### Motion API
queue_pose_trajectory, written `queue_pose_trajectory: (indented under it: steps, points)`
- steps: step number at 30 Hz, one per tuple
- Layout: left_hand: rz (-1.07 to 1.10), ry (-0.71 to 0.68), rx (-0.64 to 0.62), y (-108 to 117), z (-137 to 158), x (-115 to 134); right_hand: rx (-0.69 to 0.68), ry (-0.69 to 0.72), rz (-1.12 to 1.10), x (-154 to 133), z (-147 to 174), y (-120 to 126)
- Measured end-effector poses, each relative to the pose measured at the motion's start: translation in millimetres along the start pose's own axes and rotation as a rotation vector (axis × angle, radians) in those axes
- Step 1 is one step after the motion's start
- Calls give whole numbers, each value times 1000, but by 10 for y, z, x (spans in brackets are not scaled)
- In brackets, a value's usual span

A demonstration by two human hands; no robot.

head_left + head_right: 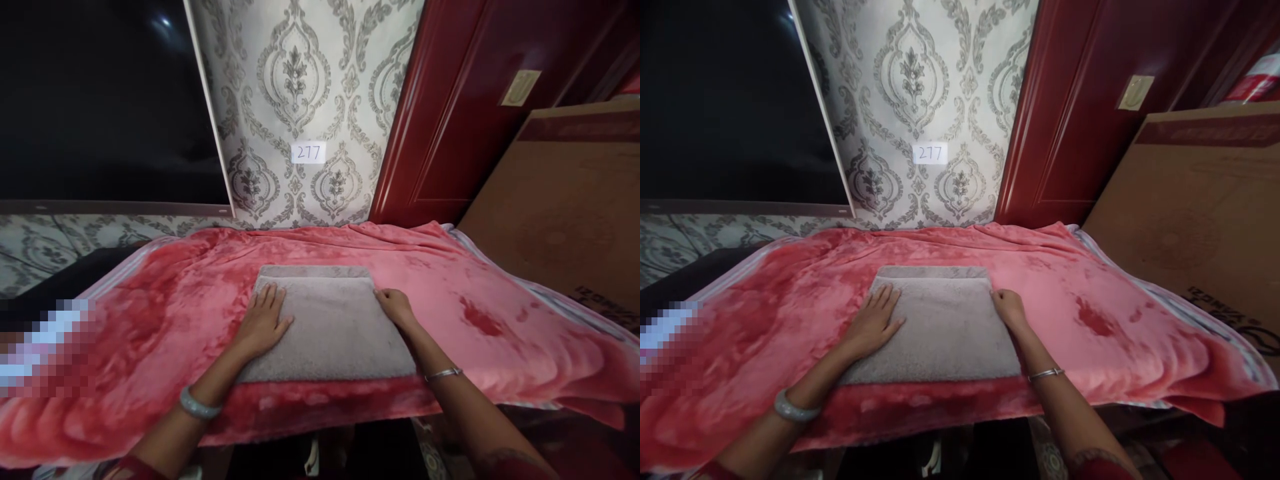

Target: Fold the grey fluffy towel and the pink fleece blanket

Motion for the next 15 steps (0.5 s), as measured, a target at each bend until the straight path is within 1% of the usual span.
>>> queue_pose_trajectory:
  steps: [2, 3, 4, 5, 6, 8, 10, 12, 13, 15]
  points:
    - [9, 3, -20, 52, -31, -17, 40, 21, 20, -83, 53, 83]
    - [20, 8, -38, 90, -62, -18, 67, 69, 28, -186, 102, 111]
    - [31, 15, -53, 131, -101, -14, 85, 149, 37, -330, 172, 114]
    - [37, 26, -59, 174, -145, -4, 88, 261, 51, -507, 268, 84]
    - [36, 35, -53, 211, -192, 11, 62, 390, 70, -698, 386, 15]
    - [15, 42, -35, 242, -271, 50, -62, 622, 146, -1043, 658, -215]
    - [-11, 31, -24, 198, -312, 86, -181, 764, 227, -1257, 896, -464]
    - [-28, 12, -23, 104, -310, 100, -255, 819, 278, -1314, 1013, -638]
    - [-34, 4, -20, 55, -299, 96, -271, 816, 291, -1291, 1011, -681]
    - [-43, -16, -6, -22, -274, 77, -270, 754, 310, -1157, 888, -682]
Point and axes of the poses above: each hand's wrist, its own z-axis away from the middle knuckle, its own y-axis out of the back of the hand, x = y × z, the point moved 4 cm from there along -z, towards the middle knuckle, and after that the axes turned 11 degrees about -y, right-handed, at the moved point
